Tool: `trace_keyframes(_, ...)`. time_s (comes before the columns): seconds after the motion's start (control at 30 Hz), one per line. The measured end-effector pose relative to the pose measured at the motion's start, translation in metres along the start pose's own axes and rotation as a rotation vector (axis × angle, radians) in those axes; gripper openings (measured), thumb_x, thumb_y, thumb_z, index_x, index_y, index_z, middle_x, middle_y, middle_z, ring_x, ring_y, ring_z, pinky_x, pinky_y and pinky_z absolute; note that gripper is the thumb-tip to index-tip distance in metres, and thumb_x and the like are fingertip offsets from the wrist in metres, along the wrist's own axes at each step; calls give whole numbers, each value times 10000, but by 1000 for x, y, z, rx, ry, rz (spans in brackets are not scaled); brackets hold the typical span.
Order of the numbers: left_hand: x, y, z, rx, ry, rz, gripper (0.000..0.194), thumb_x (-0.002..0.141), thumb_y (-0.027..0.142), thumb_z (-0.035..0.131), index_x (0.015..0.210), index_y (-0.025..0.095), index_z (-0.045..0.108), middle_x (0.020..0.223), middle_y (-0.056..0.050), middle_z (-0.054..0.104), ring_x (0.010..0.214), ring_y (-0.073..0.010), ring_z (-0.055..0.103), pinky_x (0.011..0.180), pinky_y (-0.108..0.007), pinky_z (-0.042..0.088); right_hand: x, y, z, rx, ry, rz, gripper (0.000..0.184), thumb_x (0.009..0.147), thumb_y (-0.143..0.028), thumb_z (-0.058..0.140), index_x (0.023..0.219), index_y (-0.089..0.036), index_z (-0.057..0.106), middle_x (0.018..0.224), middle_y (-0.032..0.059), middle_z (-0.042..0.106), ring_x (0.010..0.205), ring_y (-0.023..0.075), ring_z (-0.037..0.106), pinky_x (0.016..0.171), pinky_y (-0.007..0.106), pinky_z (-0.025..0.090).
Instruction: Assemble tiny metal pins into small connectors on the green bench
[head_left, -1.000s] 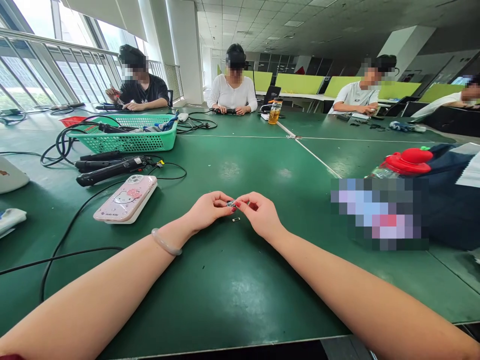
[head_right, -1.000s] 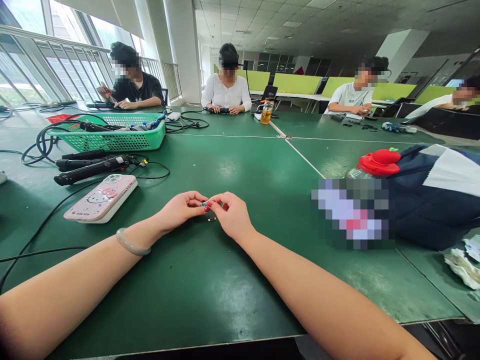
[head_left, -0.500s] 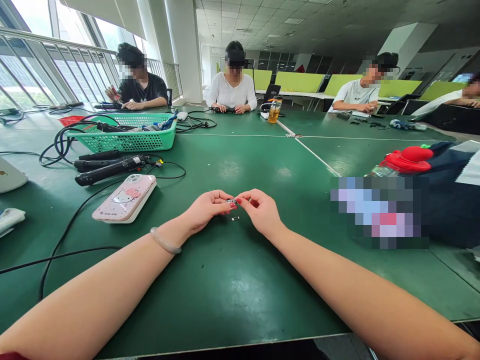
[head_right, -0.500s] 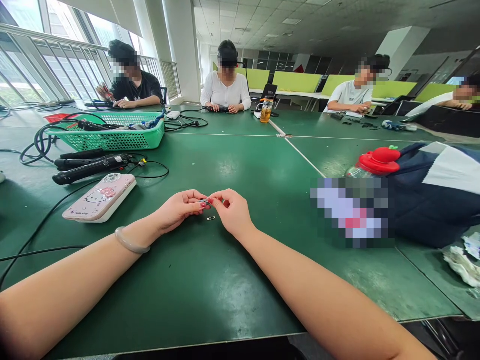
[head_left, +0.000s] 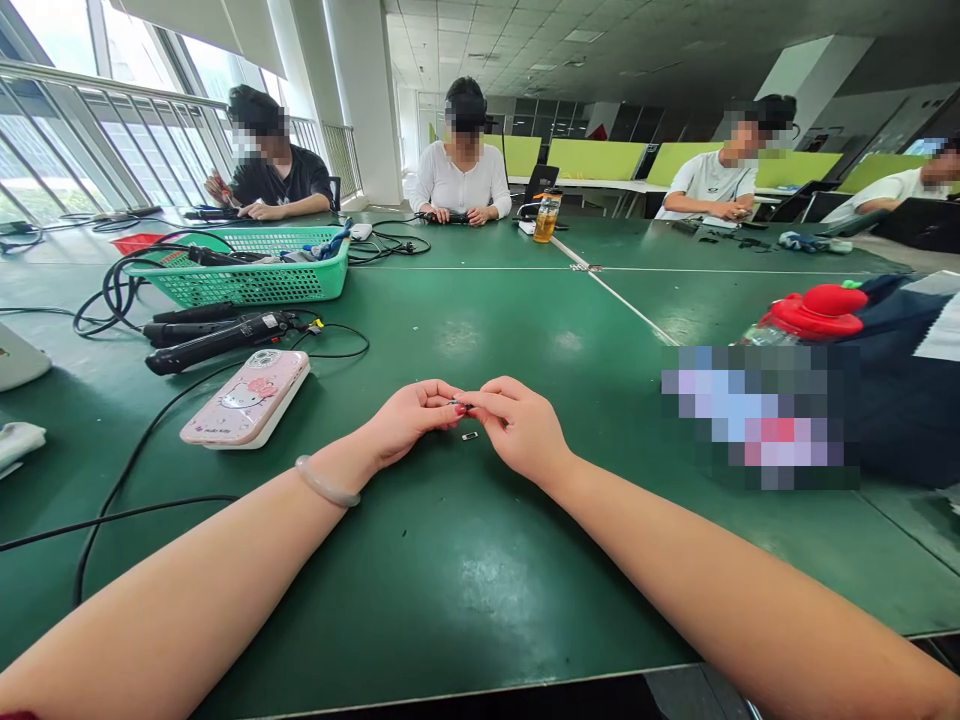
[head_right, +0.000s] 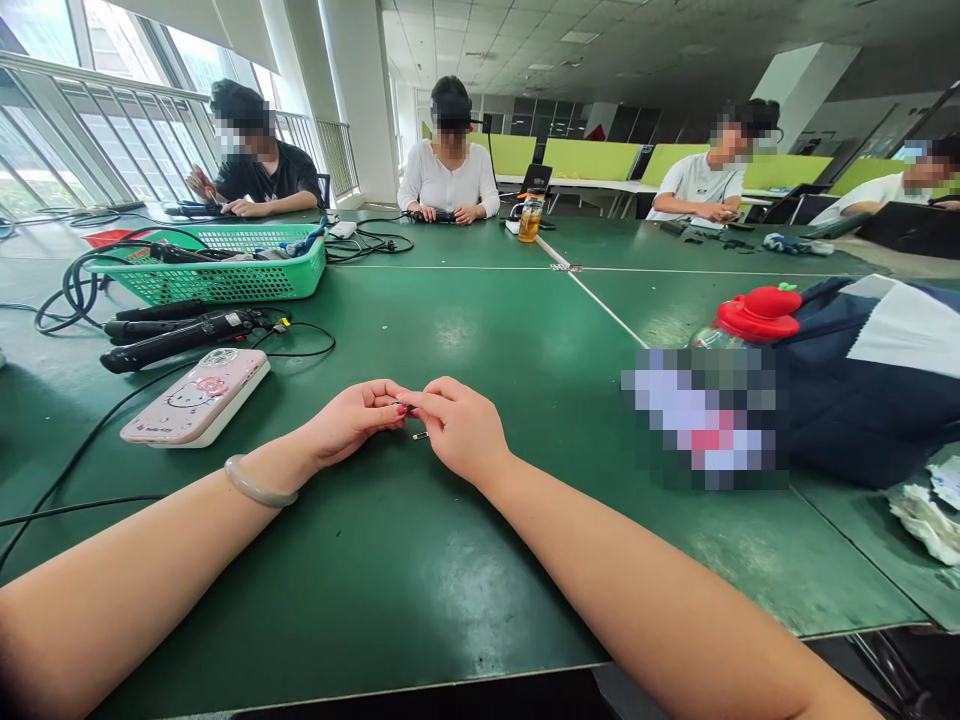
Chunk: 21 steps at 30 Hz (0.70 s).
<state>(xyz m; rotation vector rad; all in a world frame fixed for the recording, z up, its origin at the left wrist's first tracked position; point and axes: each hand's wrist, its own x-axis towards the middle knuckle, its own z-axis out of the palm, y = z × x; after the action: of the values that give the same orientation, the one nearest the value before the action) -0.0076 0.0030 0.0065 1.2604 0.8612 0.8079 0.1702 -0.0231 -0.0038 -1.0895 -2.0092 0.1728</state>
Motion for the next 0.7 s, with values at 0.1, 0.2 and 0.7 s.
trace_keyframes(0.1,-1,1,1,6,-2,-7,285,642,245,718,871,119,602,784,-35,645,649,-83,546,669,-242,427,0,1,2,-26,-10,0,234,866,-230,475,974,-282,676,868,2,597,701,90,526,658,206,416)
trace_keyframes(0.2,-1,2,2,9,-3,-17,302,631,239,722,881,121,599,781,-38,651,660,-91,556,677,-248,432,0,3,2,-20,17,-7,206,855,-242,500,936,-276,686,843,1,592,654,85,514,617,207,409)
trace_keyframes(0.7,2,1,0,220,125,23,412,674,331,673,1035,141,615,724,-29,644,615,-98,507,602,-250,396,-3,10,2,-116,-371,146,82,795,-231,584,834,-224,656,882,7,596,769,126,555,703,257,420)
